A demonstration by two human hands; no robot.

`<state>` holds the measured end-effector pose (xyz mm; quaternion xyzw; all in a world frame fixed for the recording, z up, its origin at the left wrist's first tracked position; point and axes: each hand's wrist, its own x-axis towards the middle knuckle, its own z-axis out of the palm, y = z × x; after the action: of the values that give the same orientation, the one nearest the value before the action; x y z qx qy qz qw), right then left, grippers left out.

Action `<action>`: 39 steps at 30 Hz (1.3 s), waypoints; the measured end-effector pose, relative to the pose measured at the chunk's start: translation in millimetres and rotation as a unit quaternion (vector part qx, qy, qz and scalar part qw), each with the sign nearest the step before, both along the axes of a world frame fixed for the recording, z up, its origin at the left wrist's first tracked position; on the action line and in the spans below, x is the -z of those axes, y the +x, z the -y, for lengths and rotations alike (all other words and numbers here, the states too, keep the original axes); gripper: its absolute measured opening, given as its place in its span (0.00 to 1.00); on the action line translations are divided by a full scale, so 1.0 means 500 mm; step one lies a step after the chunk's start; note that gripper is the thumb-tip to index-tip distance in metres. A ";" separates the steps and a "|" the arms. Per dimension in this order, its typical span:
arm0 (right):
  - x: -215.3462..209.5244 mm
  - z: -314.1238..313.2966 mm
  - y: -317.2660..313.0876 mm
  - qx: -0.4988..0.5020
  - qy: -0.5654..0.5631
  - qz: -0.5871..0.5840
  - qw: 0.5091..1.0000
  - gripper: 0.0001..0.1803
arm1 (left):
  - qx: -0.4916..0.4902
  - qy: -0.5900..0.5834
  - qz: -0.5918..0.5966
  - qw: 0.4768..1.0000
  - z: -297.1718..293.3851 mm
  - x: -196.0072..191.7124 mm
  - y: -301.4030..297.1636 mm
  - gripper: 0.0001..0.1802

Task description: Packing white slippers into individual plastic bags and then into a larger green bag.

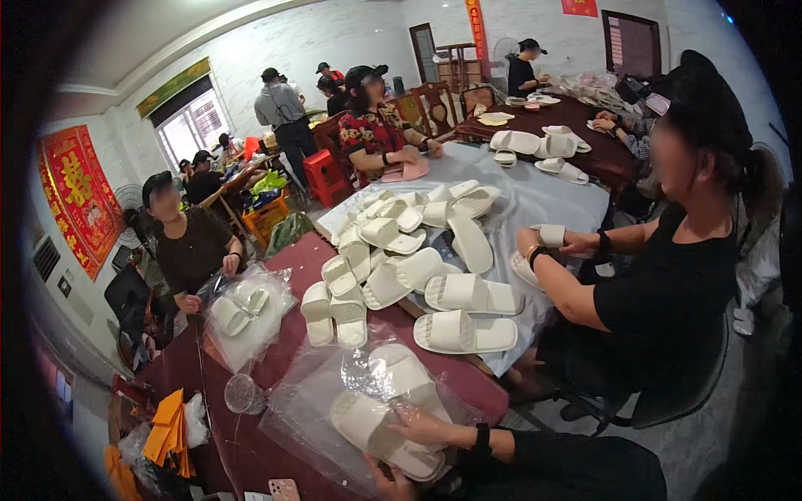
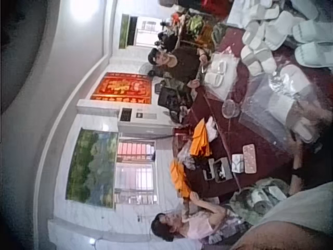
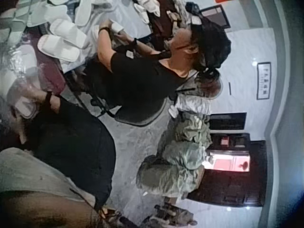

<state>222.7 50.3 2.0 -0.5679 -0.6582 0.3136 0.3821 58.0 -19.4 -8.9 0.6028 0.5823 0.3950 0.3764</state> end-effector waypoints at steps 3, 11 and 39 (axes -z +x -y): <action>0.029 0.027 -0.004 -0.035 0.050 0.046 0.997 0.35 | -0.041 -0.016 0.071 0.997 -0.014 0.075 -0.028 0.29; -0.052 0.097 0.033 -0.165 0.002 0.293 0.942 0.47 | -0.074 -0.099 0.301 0.946 0.003 -0.020 -0.007 0.23; -0.044 0.108 0.081 -0.095 0.075 0.298 0.947 0.38 | -0.064 0.084 -0.113 0.988 -0.002 0.007 -0.022 0.19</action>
<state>263.1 -3.7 23.9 -0.5400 -0.8146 0.1140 0.1783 47.3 -18.6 -12.6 0.6341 0.6234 0.3953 0.2304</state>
